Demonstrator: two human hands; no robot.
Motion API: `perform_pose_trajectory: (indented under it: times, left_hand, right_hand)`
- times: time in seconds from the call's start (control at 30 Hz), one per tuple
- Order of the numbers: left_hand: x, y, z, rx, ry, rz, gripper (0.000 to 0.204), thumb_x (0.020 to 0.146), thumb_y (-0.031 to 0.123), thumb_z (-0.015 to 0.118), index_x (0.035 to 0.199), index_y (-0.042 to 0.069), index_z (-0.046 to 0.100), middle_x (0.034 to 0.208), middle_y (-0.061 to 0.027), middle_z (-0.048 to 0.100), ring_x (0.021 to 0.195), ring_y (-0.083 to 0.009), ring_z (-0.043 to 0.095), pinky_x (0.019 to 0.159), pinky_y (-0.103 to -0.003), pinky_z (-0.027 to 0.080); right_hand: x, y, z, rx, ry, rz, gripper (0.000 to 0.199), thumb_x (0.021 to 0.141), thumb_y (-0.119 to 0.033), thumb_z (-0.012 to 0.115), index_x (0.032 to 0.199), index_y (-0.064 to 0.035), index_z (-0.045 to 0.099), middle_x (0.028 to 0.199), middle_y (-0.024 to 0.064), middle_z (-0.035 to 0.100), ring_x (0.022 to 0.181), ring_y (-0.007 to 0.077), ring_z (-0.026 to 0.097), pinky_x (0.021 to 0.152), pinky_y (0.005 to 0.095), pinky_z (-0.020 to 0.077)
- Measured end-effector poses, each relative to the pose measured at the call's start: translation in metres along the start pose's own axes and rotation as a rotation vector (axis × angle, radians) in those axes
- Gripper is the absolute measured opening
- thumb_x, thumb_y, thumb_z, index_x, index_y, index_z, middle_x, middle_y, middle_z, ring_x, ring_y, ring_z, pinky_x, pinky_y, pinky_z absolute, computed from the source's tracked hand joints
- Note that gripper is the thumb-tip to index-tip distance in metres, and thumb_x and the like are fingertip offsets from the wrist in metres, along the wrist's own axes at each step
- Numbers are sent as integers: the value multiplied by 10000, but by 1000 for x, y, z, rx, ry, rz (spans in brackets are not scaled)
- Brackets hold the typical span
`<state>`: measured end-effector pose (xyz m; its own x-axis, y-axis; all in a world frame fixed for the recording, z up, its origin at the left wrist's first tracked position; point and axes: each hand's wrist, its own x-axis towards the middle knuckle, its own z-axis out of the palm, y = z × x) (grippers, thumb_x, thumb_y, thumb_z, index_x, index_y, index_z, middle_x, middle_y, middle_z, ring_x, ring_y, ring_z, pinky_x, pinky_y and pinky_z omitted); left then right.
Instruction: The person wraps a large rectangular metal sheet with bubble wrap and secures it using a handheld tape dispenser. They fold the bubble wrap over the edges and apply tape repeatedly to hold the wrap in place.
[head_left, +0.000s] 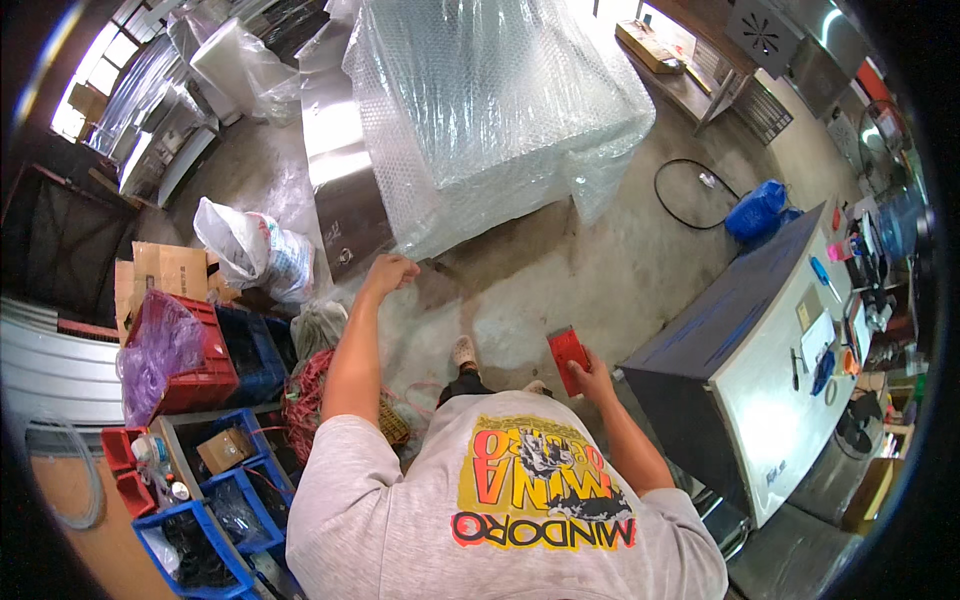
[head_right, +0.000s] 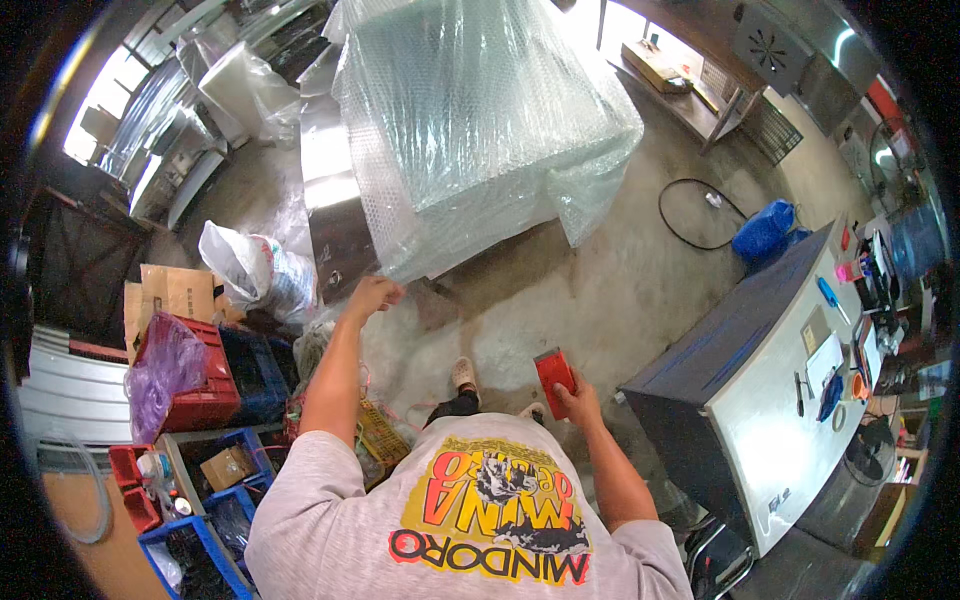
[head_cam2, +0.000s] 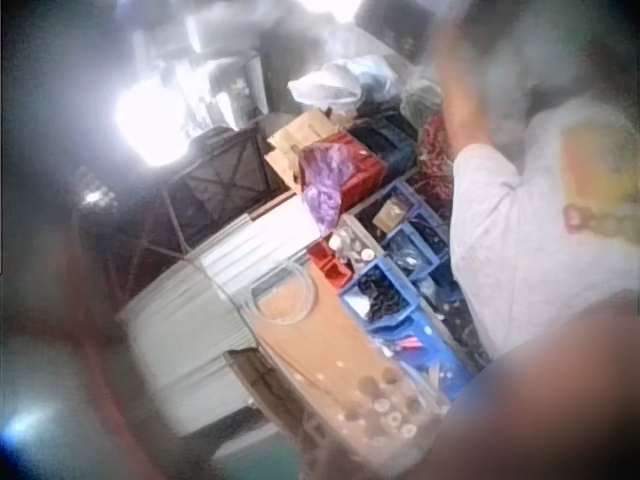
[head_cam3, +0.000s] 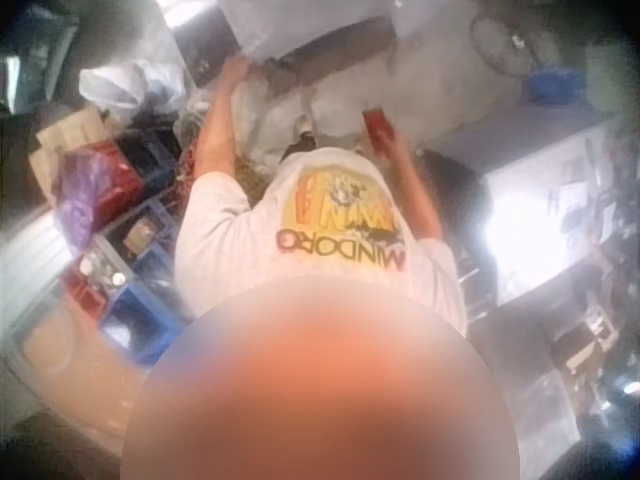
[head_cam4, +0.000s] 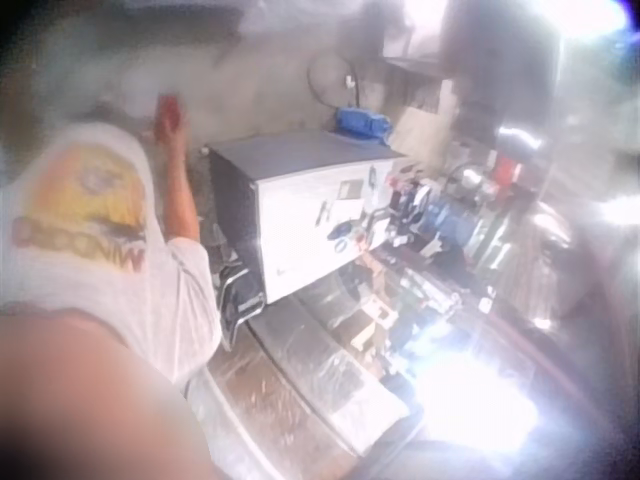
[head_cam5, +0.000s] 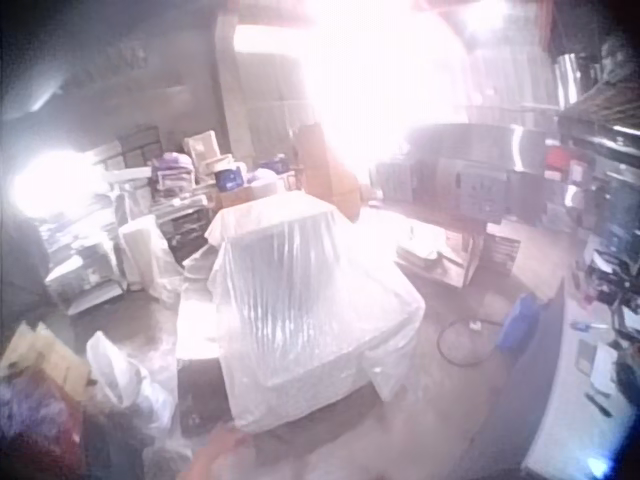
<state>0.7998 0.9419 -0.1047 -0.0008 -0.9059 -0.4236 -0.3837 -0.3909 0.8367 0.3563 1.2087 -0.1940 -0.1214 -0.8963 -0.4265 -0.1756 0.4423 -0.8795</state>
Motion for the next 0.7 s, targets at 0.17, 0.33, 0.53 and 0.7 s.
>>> perform_pose_trajectory:
  times: [0.17, 0.33, 0.53, 0.7]
  left_hand:
    - [-51, -43, 73, 156, -256, -61, 273, 932, 295, 654, 1099, 91, 727, 996, -40, 743, 834, -159, 692, 730, -330, 540]
    - [-105, -44, 159, -296, -659, -211, 451, 974, 485, 652, 1184, 85, 654, 1076, -31, 713, 955, -148, 668, 777, -309, 535]
    - [-135, -24, 164, -525, -813, -222, 358, 1003, 420, 634, 1158, 99, 662, 1010, 9, 700, 902, -121, 653, 771, -296, 532]
    - [-148, -47, 158, -642, -854, -257, 301, 1026, 367, 614, 1141, 96, 679, 935, 29, 698, 829, -108, 651, 725, -312, 531]
  right_hand:
    - [-40, -22, -1, -167, -26, -112, 669, 907, -310, 708, 1480, -49, 482, 1230, 215, 696, 1097, 306, 698, 943, 398, 523]
    - [-43, -82, 5, -290, -298, -206, 725, 892, -343, 704, 1503, -49, 448, 1279, 260, 651, 1152, 409, 655, 978, 446, 507]
    - [-39, -115, 10, -383, -382, -318, 739, 890, -358, 711, 1508, -53, 445, 1268, 261, 654, 1144, 419, 654, 967, 440, 512]
    - [-42, -121, 13, -325, -486, -329, 737, 897, -358, 710, 1506, -42, 444, 1249, 266, 662, 1131, 391, 675, 959, 425, 513]
